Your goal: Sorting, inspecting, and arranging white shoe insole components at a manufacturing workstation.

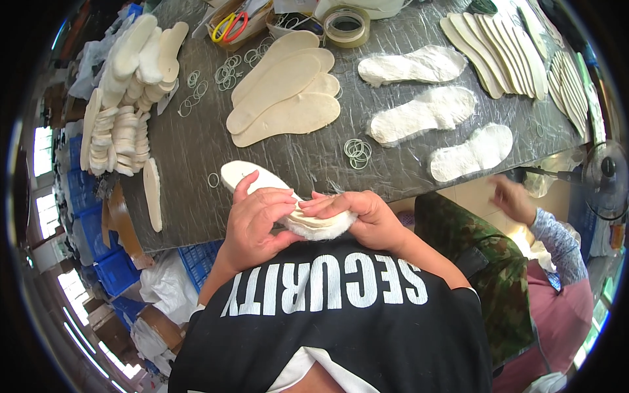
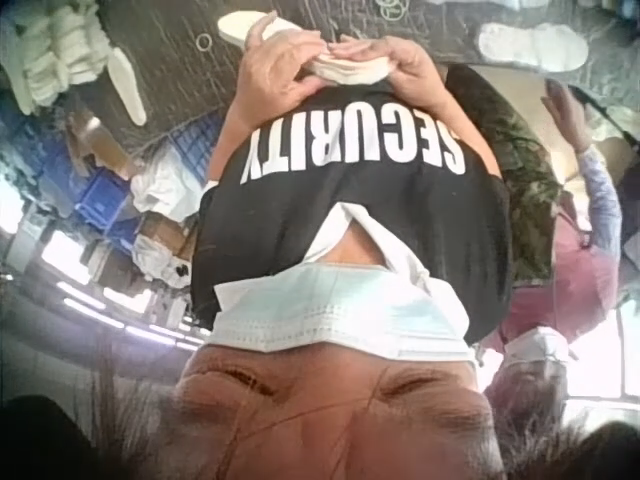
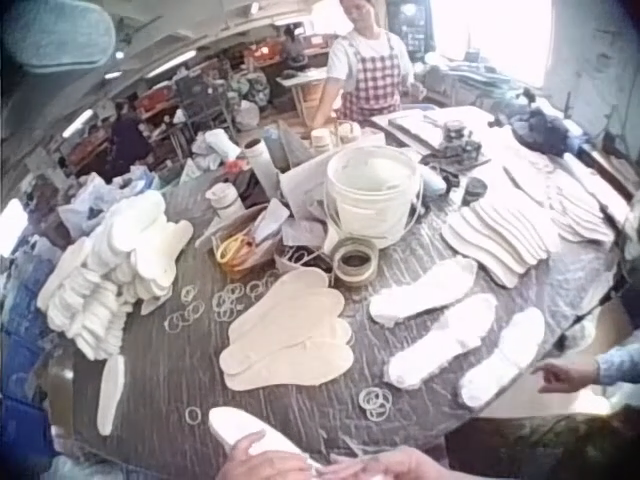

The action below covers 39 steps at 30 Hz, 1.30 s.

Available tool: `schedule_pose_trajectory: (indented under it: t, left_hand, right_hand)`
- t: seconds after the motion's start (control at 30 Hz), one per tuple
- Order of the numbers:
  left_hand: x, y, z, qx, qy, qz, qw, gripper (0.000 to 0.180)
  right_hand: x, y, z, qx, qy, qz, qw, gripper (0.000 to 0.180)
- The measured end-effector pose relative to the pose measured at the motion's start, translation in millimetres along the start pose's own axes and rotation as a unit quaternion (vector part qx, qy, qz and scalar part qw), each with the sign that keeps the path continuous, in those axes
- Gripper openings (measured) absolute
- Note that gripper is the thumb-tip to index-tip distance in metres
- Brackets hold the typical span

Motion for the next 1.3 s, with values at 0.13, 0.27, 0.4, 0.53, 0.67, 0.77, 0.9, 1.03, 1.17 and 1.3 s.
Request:
schedule_pose_trajectory:
  t: [0.13,0.27,0.4,0.53,0.67,0.77,0.9,1.03,1.17,1.3]
  left_hand:
    - [3,-1,0,0.013,0.010,-0.020,1.000,0.032]
    - [3,-4,0,0.027,0.033,-0.003,0.999,0.023]
    - [14,-4,-4,0.034,0.076,-0.011,0.996,0.017]
    - [14,-6,-10,0.029,0.045,0.000,0.999,0.031]
    - [12,-15,-58,-0.144,0.021,-0.028,0.989,0.075]
    - [44,-39,-102,-0.297,-0.152,-0.216,0.918,0.108]
    - [62,-56,-116,-0.340,-0.428,-0.146,0.825,0.091]
    - [60,-68,-136,-0.405,-0.410,-0.056,0.815,0.043]
    - [52,-60,-150,-0.407,-0.390,0.004,0.826,0.038]
    - [45,-61,-156,-0.410,-0.355,0.006,0.840,0.037]
  right_hand:
    - [2,7,2,-0.010,0.004,-0.027,1.000,0.019]
    - [6,16,-11,-0.024,-0.097,-0.065,0.993,0.018]
    - [7,24,-22,-0.045,-0.267,-0.045,0.962,0.026]
    - [8,33,-22,-0.129,-0.338,-0.068,0.930,0.029]
    - [-10,31,-14,-0.110,-0.283,-0.053,0.951,0.026]
    - [-21,40,0,-0.097,-0.213,-0.072,0.969,0.021]
    - [-49,48,37,0.015,-0.026,0.085,0.996,0.047]
    - [-36,49,77,0.118,0.226,0.152,0.955,0.077]
    - [-4,58,111,0.211,0.296,0.140,0.921,0.048]
    - [-11,73,129,0.235,0.254,0.241,0.907,0.025]
Point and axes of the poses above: each hand's wrist, its own y-axis towards the middle knuckle, its own x-axis out of the palm, z = x × y, the point moved 8 cm from there along y, towards the middle knuckle, and after that the axes turned 6 degrees about -x, right-handed, at the moved point
